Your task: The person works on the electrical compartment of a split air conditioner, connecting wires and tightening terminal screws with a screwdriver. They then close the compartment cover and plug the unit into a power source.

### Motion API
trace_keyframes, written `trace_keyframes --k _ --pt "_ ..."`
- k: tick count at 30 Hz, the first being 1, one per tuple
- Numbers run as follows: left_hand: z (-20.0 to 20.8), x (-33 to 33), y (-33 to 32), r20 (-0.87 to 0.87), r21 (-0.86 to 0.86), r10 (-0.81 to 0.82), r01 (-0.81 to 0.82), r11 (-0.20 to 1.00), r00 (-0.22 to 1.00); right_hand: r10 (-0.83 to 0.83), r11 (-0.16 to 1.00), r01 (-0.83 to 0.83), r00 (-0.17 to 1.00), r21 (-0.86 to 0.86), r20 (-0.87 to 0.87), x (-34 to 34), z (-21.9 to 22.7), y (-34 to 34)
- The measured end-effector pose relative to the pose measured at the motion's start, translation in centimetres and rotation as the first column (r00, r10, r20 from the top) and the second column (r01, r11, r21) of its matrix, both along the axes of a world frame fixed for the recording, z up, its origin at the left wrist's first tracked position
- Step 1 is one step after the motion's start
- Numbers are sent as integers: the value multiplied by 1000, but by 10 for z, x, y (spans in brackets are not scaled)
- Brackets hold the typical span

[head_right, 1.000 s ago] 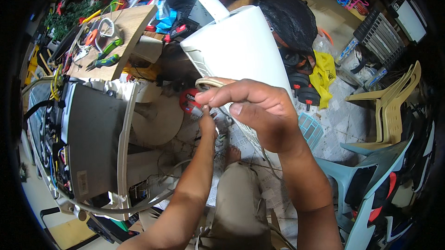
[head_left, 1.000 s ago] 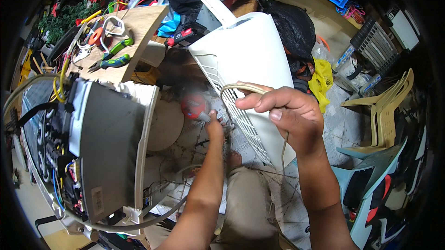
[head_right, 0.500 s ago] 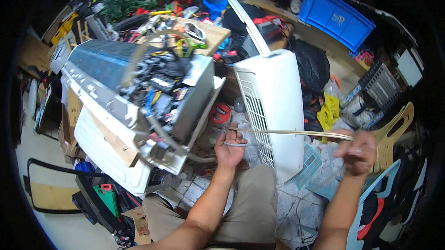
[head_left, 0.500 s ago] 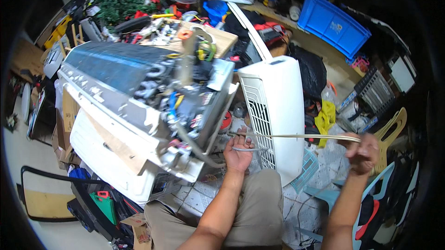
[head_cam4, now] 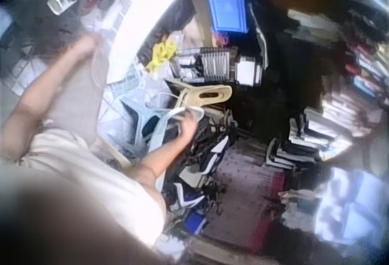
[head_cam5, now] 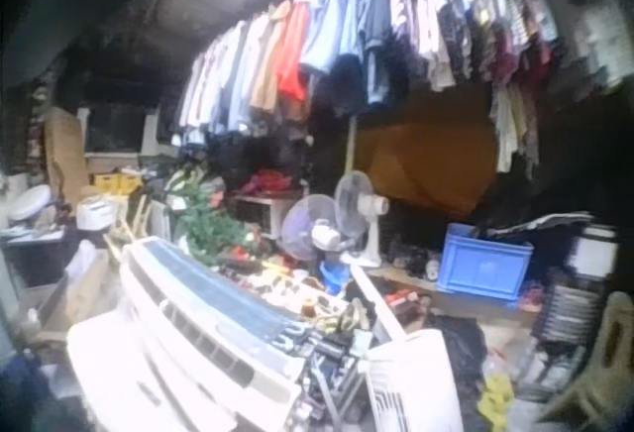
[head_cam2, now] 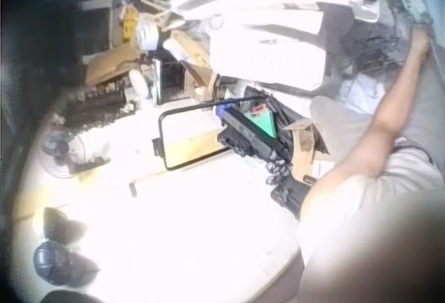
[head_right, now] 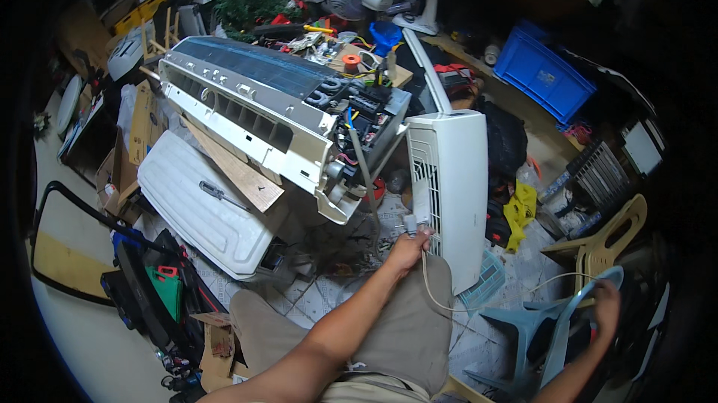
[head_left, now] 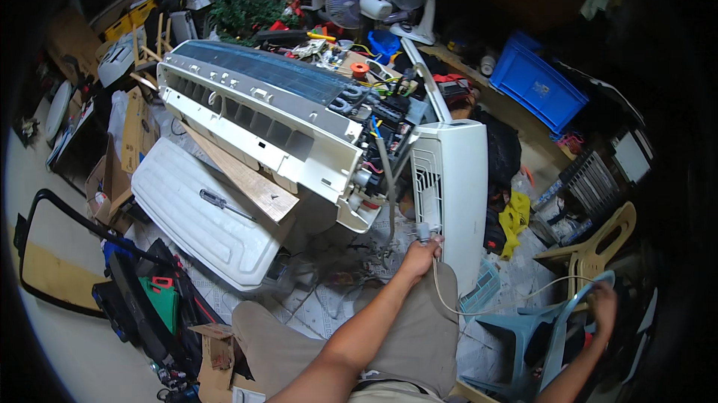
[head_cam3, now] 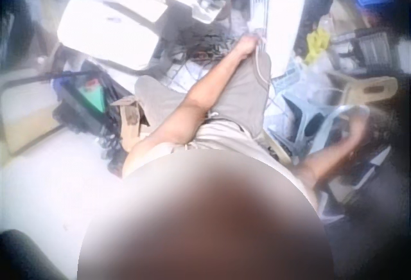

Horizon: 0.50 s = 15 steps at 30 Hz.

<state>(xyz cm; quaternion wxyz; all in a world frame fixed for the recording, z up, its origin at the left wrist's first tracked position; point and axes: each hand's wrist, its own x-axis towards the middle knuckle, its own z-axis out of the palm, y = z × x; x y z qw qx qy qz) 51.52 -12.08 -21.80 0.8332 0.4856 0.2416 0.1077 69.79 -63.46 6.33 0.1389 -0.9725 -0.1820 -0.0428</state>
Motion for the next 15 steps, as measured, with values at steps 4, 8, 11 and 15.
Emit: trace_keyframes --k 4,8,11,15 --pt "59 -32 -27 32 423 -207 175 889 978 130 947 -121 991 298 -9 -59 -58 137" --pt "96 -75 -42 86 694 -209 92 714 974 649 424 -57 715 904 -259 -127 -99 294" --pt "120 -106 -40 -40 845 -251 166 508 967 619 325 13 753 946 -223 -153 -109 373" --pt "154 -159 -16 -247 844 -95 262 467 964 855 69 345 463 936 -233 -154 -109 397"
